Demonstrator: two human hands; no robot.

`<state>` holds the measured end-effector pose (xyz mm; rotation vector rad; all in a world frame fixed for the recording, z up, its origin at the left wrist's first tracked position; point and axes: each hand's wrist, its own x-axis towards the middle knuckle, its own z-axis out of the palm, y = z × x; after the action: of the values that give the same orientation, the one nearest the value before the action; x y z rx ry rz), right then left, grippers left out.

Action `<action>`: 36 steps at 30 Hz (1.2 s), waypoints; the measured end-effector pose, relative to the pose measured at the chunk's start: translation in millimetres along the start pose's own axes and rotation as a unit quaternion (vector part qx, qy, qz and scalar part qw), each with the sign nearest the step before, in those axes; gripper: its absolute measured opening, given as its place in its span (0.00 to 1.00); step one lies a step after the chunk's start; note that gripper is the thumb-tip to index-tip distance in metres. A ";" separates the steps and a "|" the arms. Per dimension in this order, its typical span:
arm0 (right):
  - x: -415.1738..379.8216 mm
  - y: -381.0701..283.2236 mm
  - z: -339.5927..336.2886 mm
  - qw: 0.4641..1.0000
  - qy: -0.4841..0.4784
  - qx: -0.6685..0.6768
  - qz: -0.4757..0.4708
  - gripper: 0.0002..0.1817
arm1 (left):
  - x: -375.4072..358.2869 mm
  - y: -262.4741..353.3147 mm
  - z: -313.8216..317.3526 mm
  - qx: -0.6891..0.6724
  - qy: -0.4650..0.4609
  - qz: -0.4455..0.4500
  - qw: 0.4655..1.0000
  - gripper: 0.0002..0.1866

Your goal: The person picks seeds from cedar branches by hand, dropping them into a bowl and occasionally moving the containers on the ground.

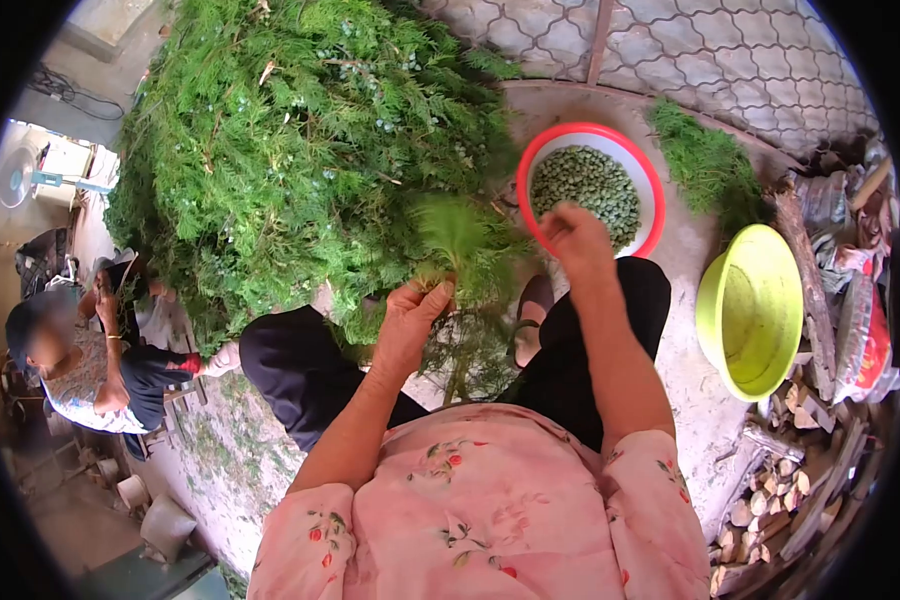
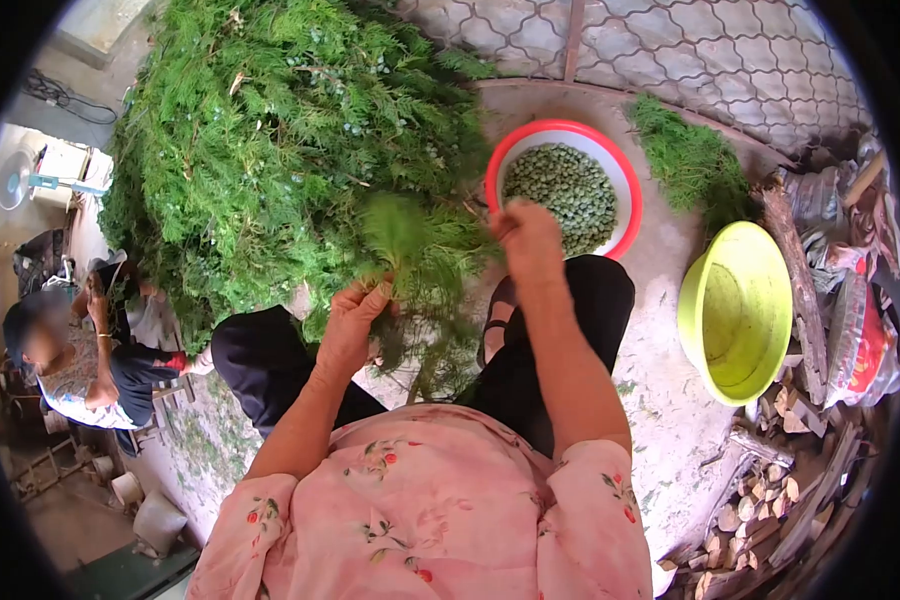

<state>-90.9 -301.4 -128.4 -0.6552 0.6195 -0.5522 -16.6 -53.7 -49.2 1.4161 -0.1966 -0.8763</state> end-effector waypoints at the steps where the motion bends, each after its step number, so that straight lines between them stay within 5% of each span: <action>1: 12.6 -6.2 -2.9 0.995 0.083 0.059 0.000 0.08 | 0.0 0.3 -2.6 -0.009 0.014 0.001 1.000 0.15; 2: 19.5 -13.7 -6.2 0.980 0.165 0.116 -0.001 0.09 | 1.3 0.3 -4.0 -0.018 0.026 0.002 1.000 0.14; 3: 15.1 -25.2 -12.9 0.960 0.160 -0.211 -0.093 0.09 | 3.1 0.8 -9.9 -0.006 0.041 -0.024 0.999 0.17; 4: 11.1 -34.5 -20.4 0.830 0.135 -0.513 -0.173 0.10 | 4.4 2.1 -13.3 -0.006 0.044 -0.026 0.999 0.17; 8: 31.7 -35.9 -55.3 0.777 0.173 -0.560 -0.230 0.14 | 9.0 21.8 -19.5 -0.063 0.103 0.010 0.993 0.18; 10: 27.9 -38.6 -40.9 0.980 0.075 -0.154 -0.097 0.27 | 12.0 39.1 -23.3 -0.112 0.146 0.012 0.983 0.17; 11: 11.8 -44.0 -12.6 0.983 0.170 0.019 -0.061 0.21 | 19.4 37.0 -36.3 -0.131 0.151 0.018 0.980 0.17; 12: 8.4 -37.9 -9.7 0.984 0.166 0.019 -0.056 0.21 | 23.3 42.7 -43.1 -0.130 0.156 0.020 0.979 0.17; 18: -18.3 -8.6 7.1 0.987 0.035 -0.156 -0.007 0.16 | 35.4 81.5 -81.0 -0.254 0.203 0.080 0.942 0.13; 27: -42.4 11.0 31.3 0.951 0.022 -0.283 -0.120 0.10 | 35.1 125.3 -111.7 -0.378 0.264 0.145 0.875 0.17; 30: -44.0 18.5 31.2 0.899 -0.050 -0.431 -0.051 0.11 | 36.7 129.6 -116.8 -0.410 0.266 0.147 0.860 0.19; 32: -37.0 40.3 20.0 0.757 -0.240 -0.591 -0.141 0.17 | 34.4 130.0 -114.9 -0.420 0.259 0.141 0.858 0.19; 36: -39.5 95.9 9.5 0.727 -0.273 -0.593 -0.213 0.23 | 31.6 129.2 -102.4 -0.463 0.261 0.110 0.840 0.17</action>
<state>-85.7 -208.7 -175.4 -2.1444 0.1679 -0.2828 119.9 -6.2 36.2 0.6361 0.4373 -0.2665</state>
